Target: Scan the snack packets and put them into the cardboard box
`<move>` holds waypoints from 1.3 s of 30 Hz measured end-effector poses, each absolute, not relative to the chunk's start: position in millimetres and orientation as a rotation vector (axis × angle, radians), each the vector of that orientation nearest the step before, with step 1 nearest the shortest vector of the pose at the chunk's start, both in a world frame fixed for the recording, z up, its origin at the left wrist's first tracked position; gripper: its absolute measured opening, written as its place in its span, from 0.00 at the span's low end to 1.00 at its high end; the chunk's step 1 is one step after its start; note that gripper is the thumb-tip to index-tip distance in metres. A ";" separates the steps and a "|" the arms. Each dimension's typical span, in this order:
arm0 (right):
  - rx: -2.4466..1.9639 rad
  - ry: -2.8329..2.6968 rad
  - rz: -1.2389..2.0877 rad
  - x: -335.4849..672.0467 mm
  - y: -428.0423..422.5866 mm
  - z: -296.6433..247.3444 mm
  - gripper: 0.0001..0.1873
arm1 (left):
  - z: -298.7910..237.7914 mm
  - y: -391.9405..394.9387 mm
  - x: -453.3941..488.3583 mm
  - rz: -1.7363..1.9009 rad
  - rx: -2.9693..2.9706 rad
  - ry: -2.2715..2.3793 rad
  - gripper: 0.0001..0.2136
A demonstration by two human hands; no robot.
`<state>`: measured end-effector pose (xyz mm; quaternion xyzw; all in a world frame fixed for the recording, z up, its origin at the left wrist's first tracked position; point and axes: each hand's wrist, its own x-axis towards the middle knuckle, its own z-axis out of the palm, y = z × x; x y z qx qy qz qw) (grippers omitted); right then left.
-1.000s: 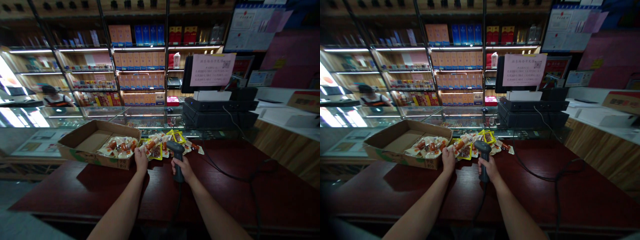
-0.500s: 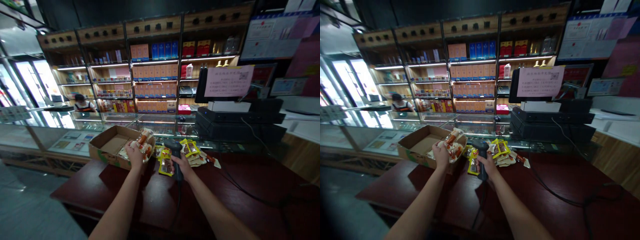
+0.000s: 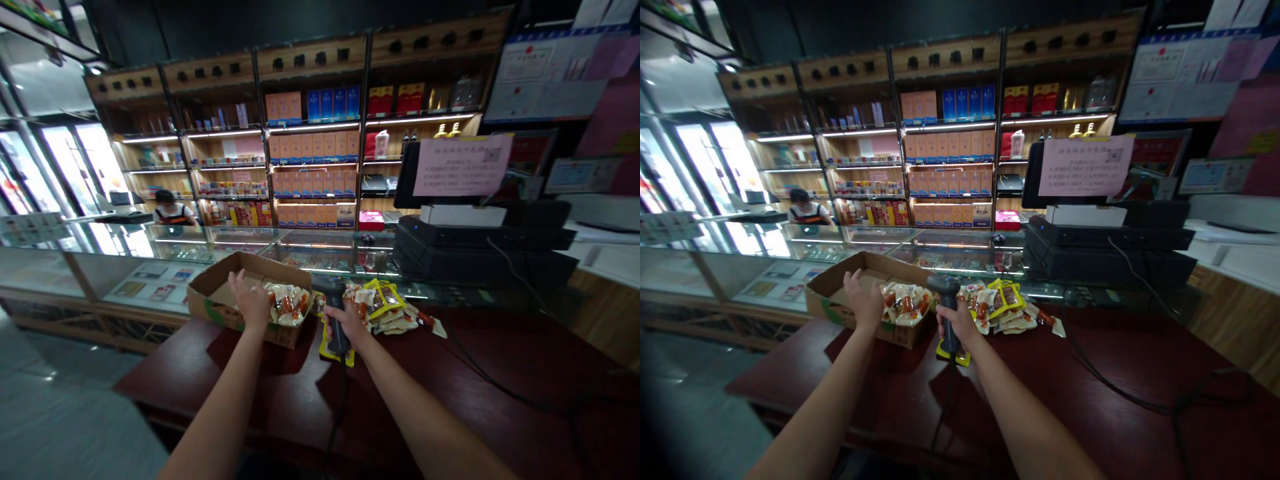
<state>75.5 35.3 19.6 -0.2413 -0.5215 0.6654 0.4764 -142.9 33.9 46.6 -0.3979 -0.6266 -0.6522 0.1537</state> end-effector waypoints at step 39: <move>-0.711 -1.353 1.715 193.7 9.2 -50.8 0.23 | -63.6 60.3 -13.4 -3.654 -1.847 -1.535 0.23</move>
